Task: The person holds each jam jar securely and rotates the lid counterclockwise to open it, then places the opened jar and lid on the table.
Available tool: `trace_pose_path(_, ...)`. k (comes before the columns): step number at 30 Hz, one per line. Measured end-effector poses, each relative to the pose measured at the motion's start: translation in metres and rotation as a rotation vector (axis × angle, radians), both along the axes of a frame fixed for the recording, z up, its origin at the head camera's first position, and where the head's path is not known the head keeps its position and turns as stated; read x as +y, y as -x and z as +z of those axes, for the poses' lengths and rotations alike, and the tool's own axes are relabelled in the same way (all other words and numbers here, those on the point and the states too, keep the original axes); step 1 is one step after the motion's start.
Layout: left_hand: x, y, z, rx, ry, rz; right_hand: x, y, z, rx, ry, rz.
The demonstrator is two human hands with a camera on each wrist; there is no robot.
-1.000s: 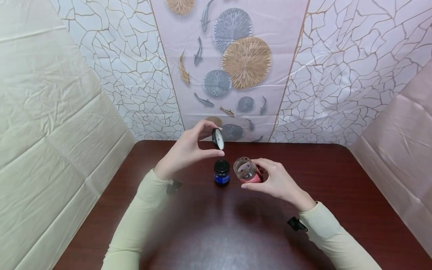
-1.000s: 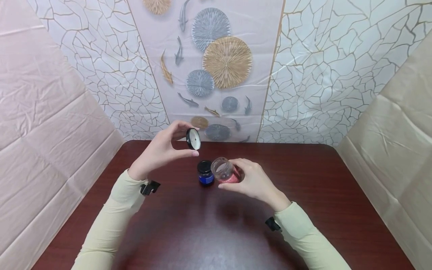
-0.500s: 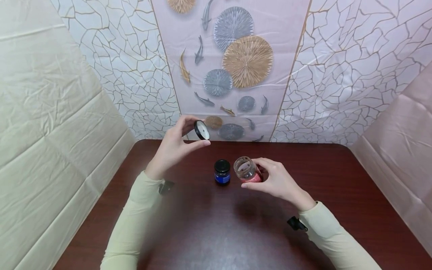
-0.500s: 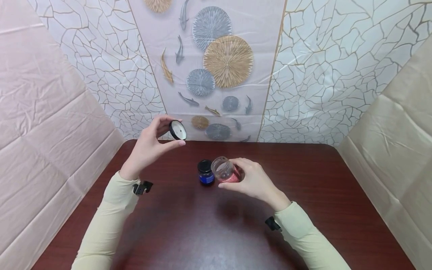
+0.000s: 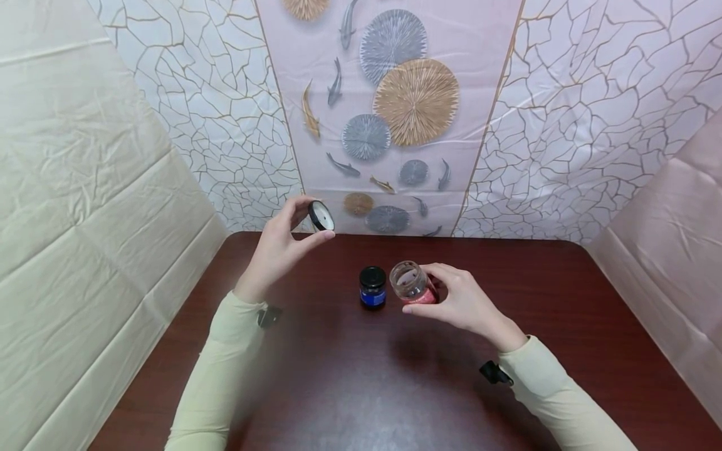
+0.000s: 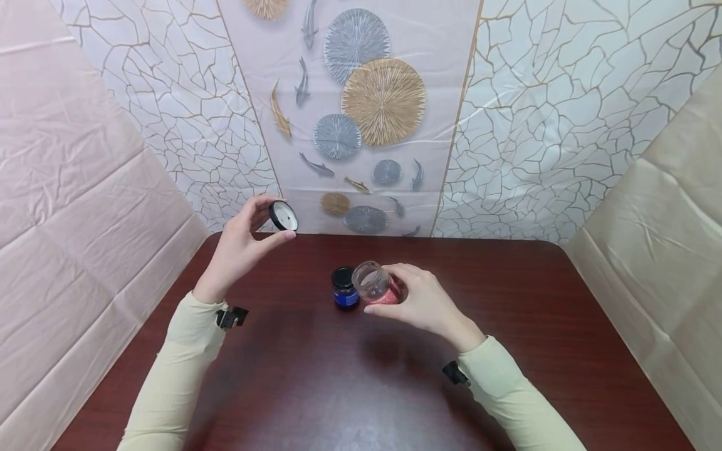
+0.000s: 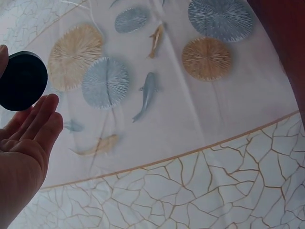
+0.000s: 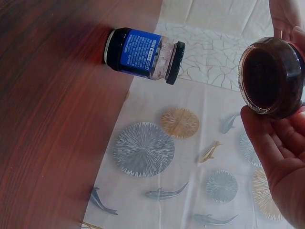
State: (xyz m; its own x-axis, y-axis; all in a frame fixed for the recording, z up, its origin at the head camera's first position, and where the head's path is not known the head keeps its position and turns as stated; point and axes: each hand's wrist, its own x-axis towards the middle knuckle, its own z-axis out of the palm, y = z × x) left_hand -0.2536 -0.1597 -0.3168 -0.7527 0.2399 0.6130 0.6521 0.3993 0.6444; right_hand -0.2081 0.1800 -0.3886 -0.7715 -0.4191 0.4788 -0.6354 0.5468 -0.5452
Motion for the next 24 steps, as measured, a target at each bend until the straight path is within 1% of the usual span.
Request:
trace_pose_path(6,-0.005,0.003,-0.006,0.015,0.028,0.059,0.0,0.0,0.0,-0.006,0.001,-0.001)
trace_pose_path(16,-0.01,0.008,-0.018,-0.041,0.019,0.121,0.001,0.0,-0.003,-0.018,0.005,-0.003)
trace_pose_path(24,-0.012,0.01,-0.026,-0.022,0.043,0.157,0.002,-0.002,-0.002,-0.036,0.011,-0.008)
